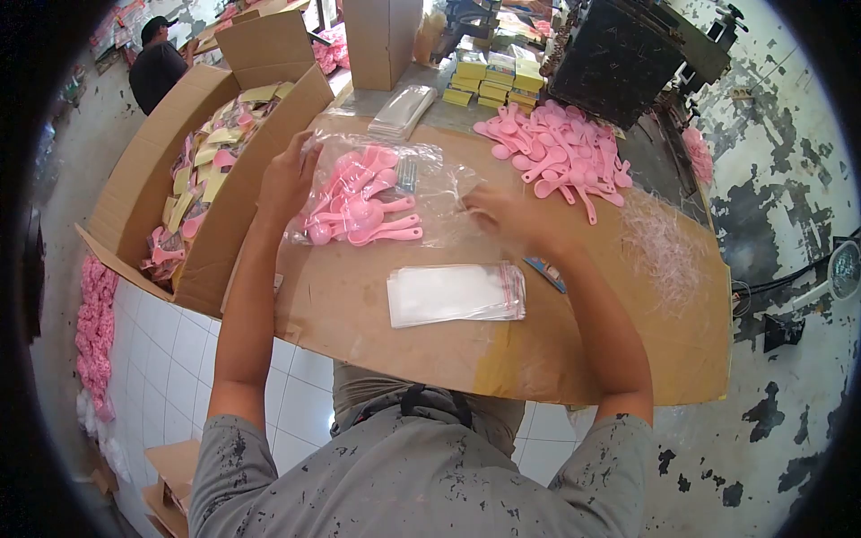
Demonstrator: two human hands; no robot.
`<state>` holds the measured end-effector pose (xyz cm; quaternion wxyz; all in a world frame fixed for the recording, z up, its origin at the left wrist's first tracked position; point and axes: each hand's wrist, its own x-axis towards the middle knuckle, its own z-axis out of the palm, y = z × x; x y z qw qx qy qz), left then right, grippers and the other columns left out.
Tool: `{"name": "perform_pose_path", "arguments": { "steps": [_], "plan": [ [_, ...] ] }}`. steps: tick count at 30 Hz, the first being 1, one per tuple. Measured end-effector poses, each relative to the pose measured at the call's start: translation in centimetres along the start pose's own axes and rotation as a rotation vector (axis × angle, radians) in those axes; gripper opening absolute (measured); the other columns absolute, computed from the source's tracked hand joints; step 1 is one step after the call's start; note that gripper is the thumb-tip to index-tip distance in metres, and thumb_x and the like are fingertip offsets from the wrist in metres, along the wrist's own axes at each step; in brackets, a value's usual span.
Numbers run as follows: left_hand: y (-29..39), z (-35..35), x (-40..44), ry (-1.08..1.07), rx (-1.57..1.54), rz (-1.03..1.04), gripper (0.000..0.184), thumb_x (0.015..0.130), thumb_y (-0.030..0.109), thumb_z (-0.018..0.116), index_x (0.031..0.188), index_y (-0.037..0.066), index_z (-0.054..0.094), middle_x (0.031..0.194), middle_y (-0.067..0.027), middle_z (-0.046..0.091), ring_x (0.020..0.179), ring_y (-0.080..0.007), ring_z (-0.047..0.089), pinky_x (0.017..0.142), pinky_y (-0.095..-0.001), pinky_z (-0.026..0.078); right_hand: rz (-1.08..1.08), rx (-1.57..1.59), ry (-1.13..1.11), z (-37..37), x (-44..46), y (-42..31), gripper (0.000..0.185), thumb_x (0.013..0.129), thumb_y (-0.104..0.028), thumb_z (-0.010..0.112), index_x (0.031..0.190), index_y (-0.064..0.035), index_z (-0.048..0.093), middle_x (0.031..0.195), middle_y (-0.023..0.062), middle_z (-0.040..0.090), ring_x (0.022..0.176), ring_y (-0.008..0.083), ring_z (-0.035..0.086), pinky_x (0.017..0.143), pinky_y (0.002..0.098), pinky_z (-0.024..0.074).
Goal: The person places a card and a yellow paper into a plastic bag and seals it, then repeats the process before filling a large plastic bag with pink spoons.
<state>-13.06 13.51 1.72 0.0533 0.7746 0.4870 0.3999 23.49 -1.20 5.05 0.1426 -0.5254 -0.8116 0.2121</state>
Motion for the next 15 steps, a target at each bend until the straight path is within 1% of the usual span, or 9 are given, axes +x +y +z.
{"name": "perform_pose_path", "arguments": {
  "steps": [2, 5, 8, 9, 12, 15],
  "plan": [
    [1.9, -1.3, 1.0, -0.027, -0.063, 0.033, 0.034, 0.107, 0.034, 0.061, 0.124, 0.005, 0.066, 0.079, -0.0181, 0.071, 0.069, -0.0271, 0.069, 0.066, -0.0398, 0.052, -0.126, 0.004, 0.0, 1.8, 0.5, 0.1, 0.039, 0.092, 0.003, 0.059, 0.13, -0.0048, 0.064, 0.131, 0.0157, 0.062, 0.122, 0.0312, 0.061, 0.105, 0.0423, 0.049],
    [7.0, -4.3, 2.6, -0.082, -0.151, 0.023, 0.037, 0.107, 0.036, 0.061, 0.126, 0.005, 0.065, 0.079, -0.0175, 0.071, 0.069, -0.0261, 0.069, 0.066, -0.0394, 0.051, -0.156, 0.066, 0.028, 1.7, 0.8, 0.1, 0.051, 0.093, 0.002, 0.059, 0.143, -0.007, 0.058, 0.144, 0.0155, 0.057, 0.134, 0.0318, 0.056, 0.113, 0.0423, 0.0453],
    [10.8, -6.9, 4.0, -0.111, -0.144, 0.037, 0.039, 0.106, 0.038, 0.062, 0.127, 0.005, 0.065, 0.078, -0.015, 0.072, 0.072, -0.0236, 0.07, 0.068, -0.0383, 0.051, -0.063, 0.145, 0.037, 1.5, 0.7, -0.2, 0.058, 0.093, -0.002, 0.062, 0.149, -0.0087, 0.052, 0.152, 0.0147, 0.053, 0.14, 0.0323, 0.052, 0.117, 0.0418, 0.043],
    [11.2, -7.2, 4.3, -0.116, -0.127, 0.054, 0.04, 0.106, 0.038, 0.062, 0.127, 0.004, 0.065, 0.078, -0.014, 0.072, 0.073, -0.0226, 0.071, 0.069, -0.0377, 0.052, -0.057, 0.125, 0.033, 1.5, 0.8, -0.3, 0.059, 0.092, -0.002, 0.064, 0.15, -0.0085, 0.052, 0.153, 0.0147, 0.051, 0.141, 0.0333, 0.051, 0.118, 0.0425, 0.0421],
    [11.4, -7.2, 4.6, -0.044, -0.21, 0.142, 0.041, 0.106, 0.038, 0.063, 0.127, 0.004, 0.065, 0.081, -0.0113, 0.073, 0.075, -0.0186, 0.071, 0.072, -0.0348, 0.052, -0.044, 0.084, 0.037, 1.5, 0.7, -0.4, 0.065, 0.09, -0.004, 0.07, 0.152, -0.0082, 0.05, 0.156, 0.015, 0.048, 0.142, 0.0355, 0.049, 0.119, 0.0437, 0.0406],
    [11.5, -7.9, 4.1, -0.04, -0.201, 0.089, 0.041, 0.106, 0.038, 0.063, 0.128, 0.004, 0.065, 0.084, -0.0116, 0.074, 0.077, -0.0164, 0.071, 0.075, -0.0329, 0.053, -0.026, 0.076, 0.058, 1.7, 0.4, -0.2, 0.066, 0.09, -0.008, 0.072, 0.152, -0.0084, 0.049, 0.156, 0.0149, 0.047, 0.142, 0.0362, 0.049, 0.118, 0.044, 0.0421]
  ]
}}
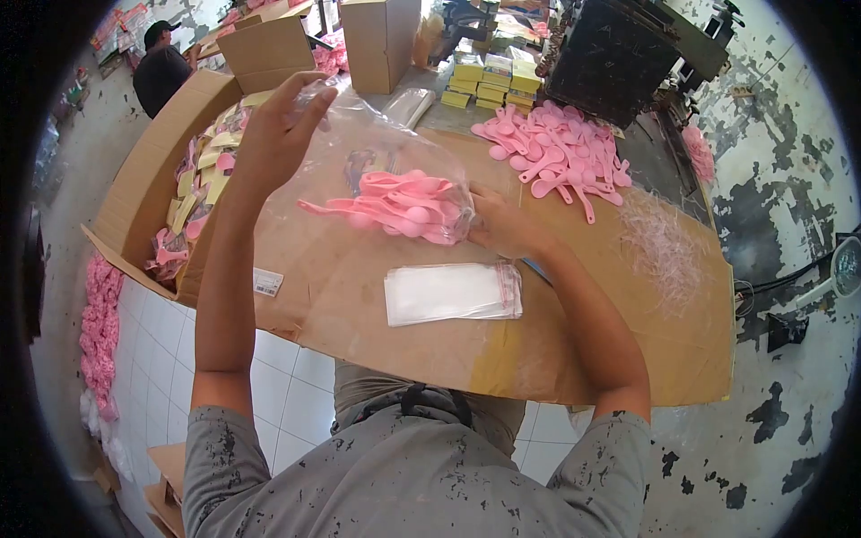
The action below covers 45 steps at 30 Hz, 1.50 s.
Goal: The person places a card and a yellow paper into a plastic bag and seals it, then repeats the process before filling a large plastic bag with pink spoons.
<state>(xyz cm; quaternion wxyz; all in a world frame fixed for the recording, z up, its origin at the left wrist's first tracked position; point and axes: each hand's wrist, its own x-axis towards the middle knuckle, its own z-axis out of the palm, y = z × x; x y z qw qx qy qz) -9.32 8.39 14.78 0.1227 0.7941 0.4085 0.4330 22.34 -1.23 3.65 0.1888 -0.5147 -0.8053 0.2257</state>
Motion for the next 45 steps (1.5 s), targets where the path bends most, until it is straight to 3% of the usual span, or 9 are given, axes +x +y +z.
{"name": "perform_pose_path", "arguments": {
  "steps": [8, 20, 26, 28, 33, 36, 38, 40, 45],
  "plan": [
    [-11.6, 2.1, -2.6, 0.05, 0.135, -0.104, 0.043, 0.104, 0.04, 0.065, 0.127, 0.004, 0.066, 0.089, -0.0133, 0.076, 0.077, -0.0182, 0.072, 0.073, -0.0343, 0.054, 0.071, -0.081, 0.043, -0.1, 0.0, -1.0, 0.046, 0.096, -0.021, 0.069, 0.139, -0.0099, 0.055, 0.144, 0.0113, 0.055, 0.13, 0.0356, 0.058, 0.105, 0.0447, 0.051],
    [-17.9, 6.2, -5.5, -0.058, 0.076, -0.341, 0.056, 0.1, 0.043, 0.068, 0.138, 0.002, 0.06, 0.102, -0.0205, 0.076, 0.082, -0.023, 0.072, 0.078, -0.0385, 0.055, -0.307, -0.108, 0.276, 2.9, 1.6, 0.9, 0.023, 0.091, -0.001, 0.071, 0.114, -0.0041, 0.07, 0.115, 0.0117, 0.068, 0.101, 0.031, 0.069, 0.085, 0.0383, 0.0569],
    [-19.0, 6.7, -5.9, -0.003, -0.015, -0.288, 0.062, 0.099, 0.047, 0.068, 0.134, -0.004, 0.061, 0.092, -0.0276, 0.073, 0.08, -0.0347, 0.073, 0.077, -0.0448, 0.055, -0.261, 0.023, 0.117, -1.6, 0.9, 0.3, 0.012, 0.094, -0.002, 0.072, 0.106, 0.0002, 0.069, 0.109, 0.0089, 0.067, 0.095, 0.0239, 0.067, 0.081, 0.0355, 0.0554],
    [-19.1, 6.5, -5.9, -0.008, -0.012, -0.289, 0.062, 0.099, 0.047, 0.068, 0.134, -0.004, 0.061, 0.095, -0.0287, 0.073, 0.082, -0.0352, 0.073, 0.079, -0.0446, 0.055, -0.055, -0.062, 0.079, -5.2, 0.0, 0.2, 0.014, 0.091, 0.0, 0.072, 0.105, 0.0003, 0.071, 0.106, 0.0127, 0.067, 0.093, 0.0276, 0.067, 0.083, 0.0373, 0.055],
    [-19.0, 6.7, -5.9, 0.003, -0.022, -0.26, 0.063, 0.098, 0.047, 0.069, 0.134, -0.005, 0.061, 0.1, -0.0304, 0.073, 0.086, -0.036, 0.074, 0.081, -0.044, 0.056, 0.156, -0.228, 0.389, -11.0, -1.3, 4.6, 0.014, 0.09, -0.003, 0.07, 0.104, -0.0003, 0.071, 0.107, 0.0143, 0.068, 0.1, 0.0316, 0.066, 0.089, 0.0414, 0.0534],
    [-19.9, 7.0, -5.9, -0.013, -0.007, -0.294, 0.063, 0.098, 0.047, 0.07, 0.134, -0.004, 0.061, 0.102, -0.0297, 0.073, 0.088, -0.0362, 0.074, 0.082, -0.0439, 0.056, -0.079, -0.574, 0.682, -8.4, -0.3, 7.9, 0.028, 0.09, -0.004, 0.07, 0.118, -0.0055, 0.069, 0.124, 0.012, 0.066, 0.118, 0.0307, 0.062, 0.101, 0.0413, 0.049],
    [-19.9, 7.1, -5.9, 0.003, -0.031, -0.274, 0.063, 0.098, 0.047, 0.07, 0.134, -0.004, 0.061, 0.102, -0.0286, 0.074, 0.087, -0.035, 0.074, 0.081, -0.0435, 0.056, -0.112, -0.404, 0.553, -5.4, 1.1, 6.0, 0.034, 0.093, -0.007, 0.068, 0.126, -0.0069, 0.066, 0.135, 0.0138, 0.063, 0.132, 0.0343, 0.054, 0.113, 0.044, 0.0422],
    [-19.8, 7.1, -6.0, 0.001, -0.047, -0.288, 0.062, 0.098, 0.046, 0.07, 0.134, -0.004, 0.061, 0.101, -0.0274, 0.074, 0.086, -0.0337, 0.073, 0.081, -0.0431, 0.056, -0.121, -0.235, 0.323, -1.9, 2.1, 2.6, 0.037, 0.091, -0.009, 0.067, 0.128, -0.0054, 0.065, 0.123, 0.0178, 0.067, 0.121, 0.0365, 0.062, 0.104, 0.0448, 0.0484],
    [-19.0, 6.7, -6.1, -0.007, -0.075, -0.32, 0.061, 0.098, 0.046, 0.07, 0.133, -0.003, 0.062, 0.098, -0.0249, 0.074, 0.08, -0.0304, 0.072, 0.078, -0.0424, 0.055, -0.066, -0.226, 0.339, 3.3, 5.0, 1.6, 0.031, 0.092, -0.011, 0.066, 0.122, -0.0052, 0.065, 0.123, 0.0177, 0.067, 0.113, 0.0369, 0.066, 0.095, 0.0431, 0.0528]
  ]
}}
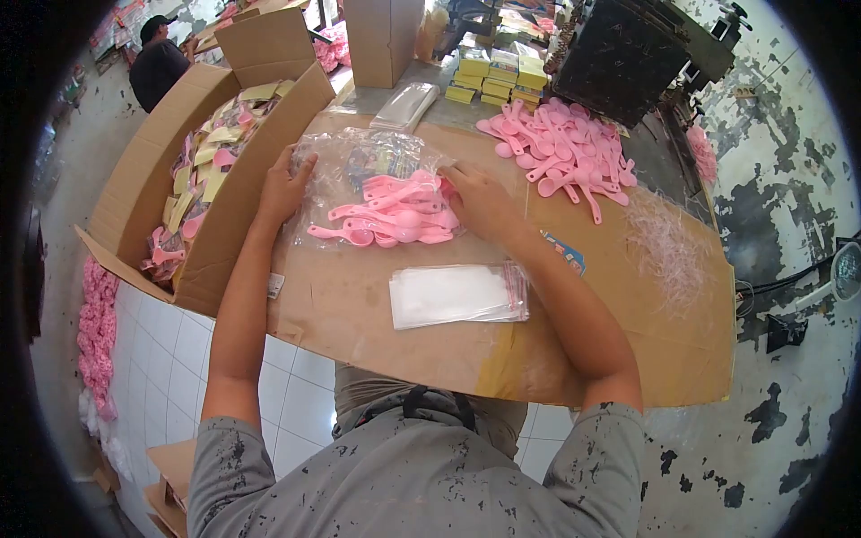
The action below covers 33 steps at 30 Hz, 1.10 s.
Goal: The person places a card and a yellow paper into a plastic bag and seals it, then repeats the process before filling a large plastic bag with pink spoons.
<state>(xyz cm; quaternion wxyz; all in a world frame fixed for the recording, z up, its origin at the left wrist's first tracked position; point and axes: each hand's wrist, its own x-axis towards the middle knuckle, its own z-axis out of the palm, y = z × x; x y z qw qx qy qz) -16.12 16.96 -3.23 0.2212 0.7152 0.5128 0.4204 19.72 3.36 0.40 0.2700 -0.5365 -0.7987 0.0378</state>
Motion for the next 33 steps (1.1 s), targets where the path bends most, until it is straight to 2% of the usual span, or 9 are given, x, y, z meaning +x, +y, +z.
{"name": "perform_pose_path", "arguments": {
  "steps": [4, 7, 13, 16, 19, 21, 23, 28, 33],
  "plan": [
    [-0.5, 0.0, 0.2, 0.001, 0.008, 0.02, 0.058, 0.098, 0.044, 0.07, 0.132, -0.002, 0.063, 0.102, -0.0247, 0.075, 0.086, -0.0315, 0.074, 0.081, -0.042, 0.056, 0.119, 0.107, -0.094, -1.5, 0.5, 0.2, 0.019, 0.094, -0.01, 0.065, 0.11, -0.0014, 0.069, 0.116, 0.0178, 0.07, 0.102, 0.0359, 0.069, 0.088, 0.0436, 0.0549],
    [-0.3, 0.1, 0.1, 0.014, 0.0, 0.061, 0.058, 0.098, 0.043, 0.07, 0.133, -0.003, 0.062, 0.104, -0.0249, 0.075, 0.091, -0.0323, 0.075, 0.084, -0.0416, 0.056, 0.135, 0.09, -0.118, -4.9, 0.1, 0.6, 0.021, 0.096, -0.008, 0.065, 0.116, -0.0005, 0.071, 0.104, 0.0136, 0.07, 0.093, 0.0274, 0.07, 0.084, 0.0364, 0.0547],
    [0.0, 0.1, 0.1, 0.004, 0.019, 0.02, 0.06, 0.098, 0.043, 0.07, 0.135, -0.004, 0.062, 0.105, -0.0262, 0.075, 0.093, -0.0336, 0.075, 0.084, -0.042, 0.056, 0.355, 0.173, -0.113, -12.3, -1.5, 3.2, 0.02, 0.096, -0.007, 0.064, 0.111, 0.0012, 0.073, 0.1, 0.0177, 0.071, 0.09, 0.0327, 0.069, 0.082, 0.041, 0.0537],
    [0.4, 0.0, 0.0, 0.004, 0.056, 0.007, 0.061, 0.098, 0.044, 0.07, 0.135, -0.004, 0.062, 0.105, -0.0265, 0.075, 0.092, -0.0335, 0.075, 0.084, -0.0422, 0.056, 0.266, -0.108, 0.203, -13.2, -1.9, 8.8, 0.023, 0.094, -0.009, 0.067, 0.115, 0.0004, 0.072, 0.104, 0.0174, 0.071, 0.094, 0.0338, 0.069, 0.085, 0.0424, 0.0529],
    [0.5, 0.0, 0.0, 0.019, 0.058, 0.028, 0.061, 0.097, 0.044, 0.07, 0.134, -0.004, 0.062, 0.103, -0.0259, 0.075, 0.091, -0.0325, 0.075, 0.083, -0.0417, 0.056, 0.007, -0.695, 0.541, -11.0, -1.8, 7.2, 0.026, 0.096, -0.012, 0.066, 0.12, -0.001, 0.071, 0.112, 0.0159, 0.071, 0.102, 0.0252, 0.068, 0.087, 0.0388, 0.0532],
    [0.9, -0.2, -0.1, 0.01, 0.065, 0.009, 0.061, 0.097, 0.044, 0.07, 0.134, -0.004, 0.062, 0.102, -0.0253, 0.075, 0.09, -0.0319, 0.074, 0.083, -0.0412, 0.056, 0.053, -0.176, 0.315, -8.2, -1.5, 5.5, 0.031, 0.097, -0.02, 0.068, 0.123, -0.0026, 0.071, 0.117, 0.0155, 0.07, 0.106, 0.0262, 0.066, 0.091, 0.0393, 0.0523],
    [0.1, 0.2, 0.1, 0.023, 0.045, 0.015, 0.061, 0.097, 0.044, 0.07, 0.134, -0.004, 0.062, 0.101, -0.0248, 0.075, 0.09, -0.0314, 0.074, 0.082, -0.0409, 0.056, 0.381, 0.379, -0.109, -6.1, -1.5, 0.4, 0.034, 0.096, -0.024, 0.071, 0.123, -0.0036, 0.071, 0.115, 0.0149, 0.07, 0.101, 0.0255, 0.066, 0.091, 0.0377, 0.0526],
    [0.5, 0.0, 0.0, -0.019, 0.007, -0.007, 0.061, 0.098, 0.043, 0.07, 0.135, -0.004, 0.061, 0.107, -0.0244, 0.074, 0.097, -0.0304, 0.073, 0.088, -0.0398, 0.055, 0.106, 0.246, -0.273, -2.0, -1.0, -1.5, 0.042, 0.09, -0.028, 0.078, 0.123, -0.0027, 0.07, 0.106, 0.014, 0.067, 0.098, 0.0237, 0.065, 0.088, 0.0347, 0.0532],
    [1.2, -0.5, -0.1, -0.067, 0.04, -0.052, 0.062, 0.098, 0.042, 0.071, 0.137, -0.006, 0.059, 0.121, -0.024, 0.073, 0.112, -0.0287, 0.071, 0.097, -0.0381, 0.052, 0.223, 0.195, -0.501, -3.1, 0.1, -0.7, 0.04, 0.085, -0.026, 0.078, 0.116, -0.0011, 0.069, 0.109, 0.0148, 0.063, 0.098, 0.0264, 0.064, 0.087, 0.036, 0.0525]
  ]
}}
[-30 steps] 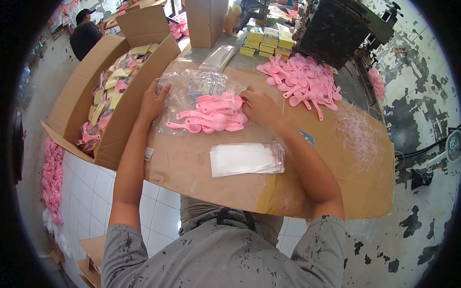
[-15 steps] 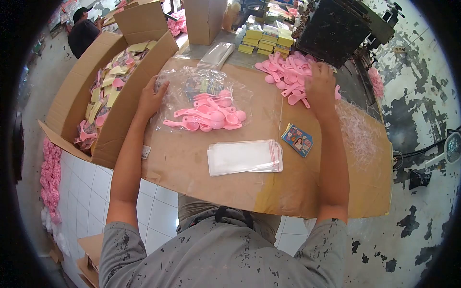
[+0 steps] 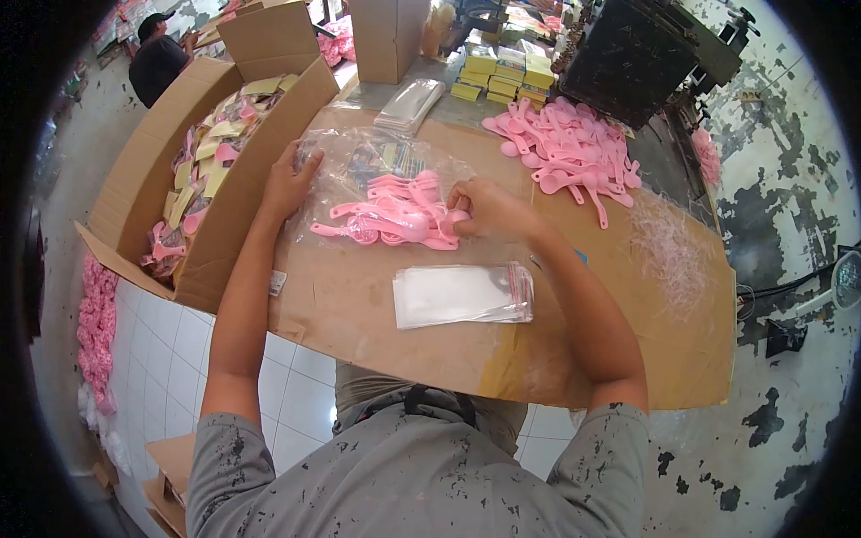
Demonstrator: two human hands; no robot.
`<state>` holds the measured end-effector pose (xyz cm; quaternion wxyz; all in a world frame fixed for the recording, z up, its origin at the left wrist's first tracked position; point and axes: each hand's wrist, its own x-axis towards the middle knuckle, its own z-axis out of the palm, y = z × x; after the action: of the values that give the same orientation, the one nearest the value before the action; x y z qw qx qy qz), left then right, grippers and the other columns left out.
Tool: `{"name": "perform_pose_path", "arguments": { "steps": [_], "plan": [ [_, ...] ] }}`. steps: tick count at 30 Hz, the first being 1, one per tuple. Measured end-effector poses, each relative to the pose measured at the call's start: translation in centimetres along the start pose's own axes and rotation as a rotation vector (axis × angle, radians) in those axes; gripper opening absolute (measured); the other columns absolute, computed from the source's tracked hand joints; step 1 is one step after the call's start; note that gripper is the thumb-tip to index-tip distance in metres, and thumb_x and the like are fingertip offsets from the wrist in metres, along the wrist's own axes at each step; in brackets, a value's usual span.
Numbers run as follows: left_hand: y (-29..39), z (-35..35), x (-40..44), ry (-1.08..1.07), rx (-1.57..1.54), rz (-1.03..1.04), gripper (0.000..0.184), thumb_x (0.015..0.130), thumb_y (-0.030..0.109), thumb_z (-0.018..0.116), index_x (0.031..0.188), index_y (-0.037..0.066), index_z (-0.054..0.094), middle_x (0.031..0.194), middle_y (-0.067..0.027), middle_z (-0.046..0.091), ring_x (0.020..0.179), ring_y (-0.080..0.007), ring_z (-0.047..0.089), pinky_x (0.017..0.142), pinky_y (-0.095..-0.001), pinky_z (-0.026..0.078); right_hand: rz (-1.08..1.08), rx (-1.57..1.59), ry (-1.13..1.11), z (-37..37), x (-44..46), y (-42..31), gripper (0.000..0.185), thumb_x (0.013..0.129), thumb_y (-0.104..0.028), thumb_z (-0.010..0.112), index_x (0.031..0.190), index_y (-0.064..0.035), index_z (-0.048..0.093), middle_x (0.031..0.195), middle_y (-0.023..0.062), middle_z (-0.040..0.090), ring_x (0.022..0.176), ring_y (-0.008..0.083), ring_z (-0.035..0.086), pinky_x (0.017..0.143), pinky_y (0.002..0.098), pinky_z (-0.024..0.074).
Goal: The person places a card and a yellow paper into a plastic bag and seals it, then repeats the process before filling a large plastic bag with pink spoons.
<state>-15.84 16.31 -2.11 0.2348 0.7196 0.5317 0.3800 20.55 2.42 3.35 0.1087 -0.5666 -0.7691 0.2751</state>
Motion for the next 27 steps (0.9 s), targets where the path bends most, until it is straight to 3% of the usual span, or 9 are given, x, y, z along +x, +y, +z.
{"name": "perform_pose_path", "arguments": {
  "steps": [6, 9, 15, 16, 18, 22, 24, 26, 27],
  "plan": [
    [0.6, -0.3, -0.1, -0.026, 0.024, -0.029, 0.063, 0.098, 0.041, 0.071, 0.137, -0.006, 0.059, 0.121, -0.0256, 0.072, 0.112, -0.0308, 0.071, 0.097, -0.0394, 0.053, -0.094, -0.127, 0.127, 1.1, -0.5, 1.8, 0.032, 0.086, -0.021, 0.073, 0.111, -0.0011, 0.069, 0.101, 0.0134, 0.064, 0.094, 0.0257, 0.065, 0.084, 0.0361, 0.0524],
    [-1.2, 0.6, 0.2, 0.096, 0.039, 0.089, 0.065, 0.094, 0.049, 0.073, 0.132, -0.003, 0.064, 0.091, -0.0204, 0.073, 0.072, -0.0245, 0.069, 0.072, -0.0399, 0.054, 0.04, 0.043, 0.062, -0.8, -1.4, 0.2, 0.026, 0.089, -0.018, 0.07, 0.109, -0.0015, 0.069, 0.093, 0.0076, 0.066, 0.085, 0.0189, 0.065, 0.079, 0.0317, 0.0521],
    [-0.9, 0.5, 0.1, 0.093, -0.005, 0.095, 0.065, 0.095, 0.048, 0.073, 0.133, -0.004, 0.063, 0.095, -0.0227, 0.074, 0.076, -0.0267, 0.07, 0.075, -0.0397, 0.055, 0.064, 0.459, 0.006, -2.2, -1.4, 3.5, 0.017, 0.092, -0.011, 0.066, 0.107, -0.0035, 0.071, 0.088, -0.0013, 0.067, 0.078, 0.0076, 0.061, 0.07, 0.0258, 0.0498],
    [-0.5, 0.3, 0.0, 0.061, 0.006, 0.063, 0.065, 0.095, 0.046, 0.072, 0.135, -0.005, 0.061, 0.105, -0.0244, 0.073, 0.09, -0.029, 0.07, 0.083, -0.0398, 0.054, 0.059, 0.461, 0.007, -2.6, -1.5, 4.3, 0.017, 0.092, -0.01, 0.066, 0.108, -0.0039, 0.071, 0.089, -0.0017, 0.067, 0.079, 0.007, 0.061, 0.07, 0.0256, 0.0497],
    [0.1, -0.2, -0.1, 0.001, 0.029, -0.005, 0.067, 0.097, 0.044, 0.071, 0.14, -0.006, 0.058, 0.124, -0.0279, 0.07, 0.116, -0.0336, 0.069, 0.1, -0.0399, 0.052, 0.091, 0.337, 0.138, -4.2, -2.3, 5.4, 0.019, 0.092, -0.009, 0.066, 0.109, -0.0031, 0.071, 0.089, -0.0002, 0.067, 0.078, 0.0081, 0.061, 0.072, 0.026, 0.0505],
    [0.3, -0.3, -0.1, 0.003, 0.031, -0.022, 0.068, 0.097, 0.044, 0.071, 0.14, -0.006, 0.057, 0.124, -0.0274, 0.071, 0.117, -0.0336, 0.069, 0.1, -0.0401, 0.052, 0.125, 0.219, 0.474, -9.1, -4.3, 7.3, 0.023, 0.09, -0.011, 0.067, 0.111, -0.0025, 0.072, 0.09, 0.0042, 0.07, 0.083, 0.0157, 0.066, 0.077, 0.0291, 0.0527],
    [0.5, -0.4, -0.2, -0.011, 0.01, -0.032, 0.068, 0.097, 0.044, 0.071, 0.14, -0.006, 0.057, 0.124, -0.0274, 0.071, 0.117, -0.0339, 0.069, 0.1, -0.0403, 0.052, 0.033, -0.295, 0.859, -9.1, -3.6, 10.6, 0.023, 0.089, -0.009, 0.068, 0.111, -0.0039, 0.073, 0.094, 0.0075, 0.071, 0.091, 0.0218, 0.067, 0.085, 0.0327, 0.0535],
    [-0.4, 0.0, 0.2, -0.011, 0.01, -0.025, 0.067, 0.097, 0.044, 0.071, 0.14, -0.006, 0.058, 0.125, -0.0271, 0.071, 0.118, -0.0344, 0.069, 0.1, -0.0404, 0.052, -0.067, -0.412, 0.984, -8.4, -3.2, 10.6, 0.023, 0.09, -0.008, 0.069, 0.112, -0.0039, 0.072, 0.103, 0.0109, 0.072, 0.102, 0.0267, 0.067, 0.093, 0.0367, 0.0526],
    [-0.7, 0.1, 0.4, -0.01, 0.011, -0.022, 0.067, 0.097, 0.044, 0.071, 0.14, -0.005, 0.058, 0.125, -0.027, 0.071, 0.118, -0.0347, 0.069, 0.101, -0.0404, 0.051, -0.116, -0.263, 0.923, -6.9, -2.8, 8.4, 0.023, 0.091, -0.007, 0.07, 0.113, -0.0033, 0.071, 0.109, 0.0126, 0.071, 0.108, 0.0286, 0.066, 0.097, 0.0389, 0.0513]
  ]
}}
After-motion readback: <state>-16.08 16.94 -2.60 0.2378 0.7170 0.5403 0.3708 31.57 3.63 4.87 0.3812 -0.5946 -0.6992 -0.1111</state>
